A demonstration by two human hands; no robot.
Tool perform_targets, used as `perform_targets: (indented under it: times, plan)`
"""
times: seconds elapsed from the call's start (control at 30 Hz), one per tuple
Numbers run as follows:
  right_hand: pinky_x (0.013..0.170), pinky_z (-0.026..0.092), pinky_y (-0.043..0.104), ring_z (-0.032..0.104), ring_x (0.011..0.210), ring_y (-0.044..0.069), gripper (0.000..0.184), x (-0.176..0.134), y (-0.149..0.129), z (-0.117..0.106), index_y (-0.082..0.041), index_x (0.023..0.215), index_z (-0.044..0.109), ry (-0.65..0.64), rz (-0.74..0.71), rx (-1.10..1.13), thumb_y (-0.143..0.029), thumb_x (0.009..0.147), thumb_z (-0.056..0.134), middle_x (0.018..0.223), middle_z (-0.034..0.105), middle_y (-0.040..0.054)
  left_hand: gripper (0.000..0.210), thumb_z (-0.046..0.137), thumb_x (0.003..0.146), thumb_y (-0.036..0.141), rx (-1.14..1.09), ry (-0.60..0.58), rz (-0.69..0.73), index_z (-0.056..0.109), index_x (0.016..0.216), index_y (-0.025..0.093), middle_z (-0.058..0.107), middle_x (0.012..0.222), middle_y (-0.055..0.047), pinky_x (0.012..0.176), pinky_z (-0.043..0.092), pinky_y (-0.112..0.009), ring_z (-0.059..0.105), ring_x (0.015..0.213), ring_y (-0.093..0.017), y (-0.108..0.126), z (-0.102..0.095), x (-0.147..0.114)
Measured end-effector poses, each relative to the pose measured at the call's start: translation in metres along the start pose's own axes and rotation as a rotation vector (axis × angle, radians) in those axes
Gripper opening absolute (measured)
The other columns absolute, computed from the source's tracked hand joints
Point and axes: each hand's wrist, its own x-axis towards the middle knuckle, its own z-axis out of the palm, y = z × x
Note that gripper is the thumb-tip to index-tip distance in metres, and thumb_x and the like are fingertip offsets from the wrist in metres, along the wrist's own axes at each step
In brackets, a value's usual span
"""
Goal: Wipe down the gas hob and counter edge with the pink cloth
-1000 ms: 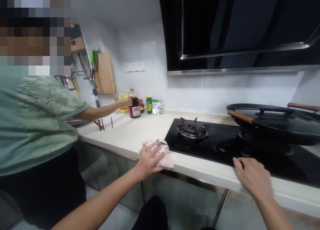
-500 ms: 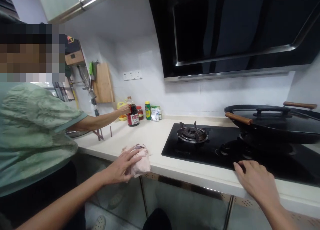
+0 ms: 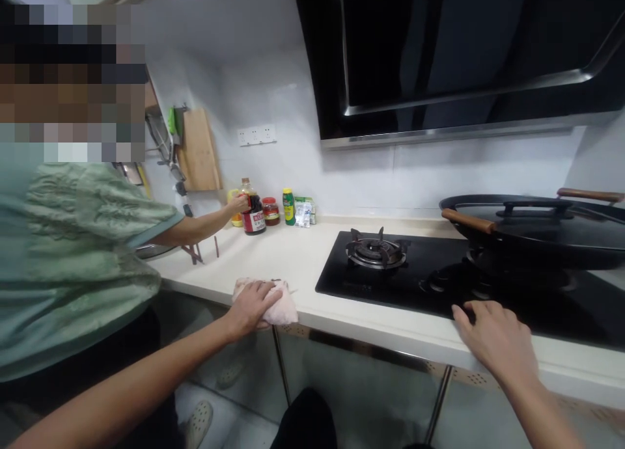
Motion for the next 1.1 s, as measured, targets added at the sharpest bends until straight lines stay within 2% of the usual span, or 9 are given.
perform_targets:
  times: [0.1,0.2,0.33,0.5,0.63,0.73,0.9,1.0,1.1]
  plan:
    - [0.085,0.047,0.051,0.059,0.1,0.037,0.063,-0.002,-0.005,-0.001,-0.018,0.111,0.071,0.011,-0.007,-0.024,-0.063,0.094,0.031,0.115,0.067,0.0161,0.075,0.081,0.076,0.042,0.027,-0.004,-0.026,0.048,0.142,0.03,0.053,0.145,-0.014,0.106,0.038,-0.052,0.052,0.122,-0.038,0.018,0.0,0.002]
    - [0.087,0.047,0.05,0.059,0.1,0.036,0.06,-0.003,-0.011,-0.004,-0.018,0.111,0.072,0.022,-0.002,-0.045,-0.06,0.095,0.033,0.114,0.067,0.0158,0.074,0.078,0.079,0.043,0.044,0.02,0.025,0.046,0.144,0.028,0.054,0.143,-0.015,0.103,0.04,-0.054,0.053,0.119,-0.038,0.057,-0.002,0.019]
    - [0.088,0.046,0.05,0.058,0.103,0.036,0.056,-0.004,-0.016,-0.008,-0.018,0.112,0.072,0.02,0.03,-0.049,-0.057,0.096,0.034,0.116,0.066,0.0156,0.061,0.07,0.087,0.037,0.036,0.148,0.169,0.049,0.142,0.022,0.057,0.138,-0.018,0.097,0.043,-0.054,0.056,0.115,-0.038,0.145,-0.001,0.058]
    - [0.087,0.047,0.05,0.059,0.104,0.035,0.056,-0.003,-0.009,-0.008,-0.021,0.11,0.072,0.011,0.024,-0.034,-0.058,0.096,0.032,0.116,0.066,0.0142,0.034,0.042,0.102,0.03,0.039,0.465,0.28,0.059,0.131,0.024,0.066,0.126,-0.016,0.09,0.045,-0.053,0.062,0.111,-0.035,0.276,0.0,0.11]
    - [0.085,0.048,0.05,0.059,0.106,0.036,0.06,-0.002,0.004,-0.002,-0.022,0.108,0.071,-0.009,0.023,0.011,-0.062,0.095,0.028,0.119,0.066,0.0138,0.034,0.041,0.102,0.029,0.05,0.612,0.388,0.062,0.129,0.026,0.066,0.126,-0.014,0.092,0.044,-0.053,0.064,0.106,-0.032,0.331,-0.005,0.132]
    - [0.086,0.049,0.05,0.059,0.108,0.036,0.061,0.0,0.012,0.001,-0.022,0.111,0.071,-0.036,0.021,0.033,-0.063,0.094,0.028,0.122,0.066,0.0133,0.035,0.043,0.101,0.028,0.061,0.678,0.445,0.06,0.132,0.027,0.065,0.128,-0.014,0.091,0.044,-0.05,0.064,0.103,-0.029,0.33,-0.004,0.132]
    - [0.09,0.049,0.049,0.059,0.112,0.035,0.058,0.001,0.013,-0.001,-0.024,0.114,0.071,-0.072,0.037,0.022,-0.059,0.094,0.028,0.128,0.064,0.0118,0.037,0.05,0.1,0.032,0.047,0.817,0.468,0.056,0.137,0.03,0.061,0.136,-0.012,0.085,0.043,-0.045,0.062,0.102,-0.028,0.295,0.02,0.122]
    - [0.09,0.048,0.049,0.058,0.113,0.034,0.058,0.001,0.011,-0.004,-0.025,0.116,0.071,-0.087,0.048,0.005,-0.057,0.095,0.027,0.131,0.063,0.0112,0.038,0.056,0.099,0.033,0.036,0.82,0.421,0.057,0.137,0.032,0.061,0.137,-0.011,0.087,0.043,-0.045,0.06,0.109,-0.029,0.261,0.036,0.112]
    - [0.089,0.048,0.049,0.058,0.112,0.034,0.058,-0.001,0.009,-0.006,-0.025,0.116,0.07,-0.066,0.036,-0.007,-0.056,0.095,0.027,0.13,0.063,0.0113,0.038,0.061,0.096,0.032,0.024,0.813,0.388,0.059,0.134,0.034,0.059,0.141,-0.01,0.094,0.043,-0.047,0.055,0.119,-0.031,0.207,0.049,0.09]
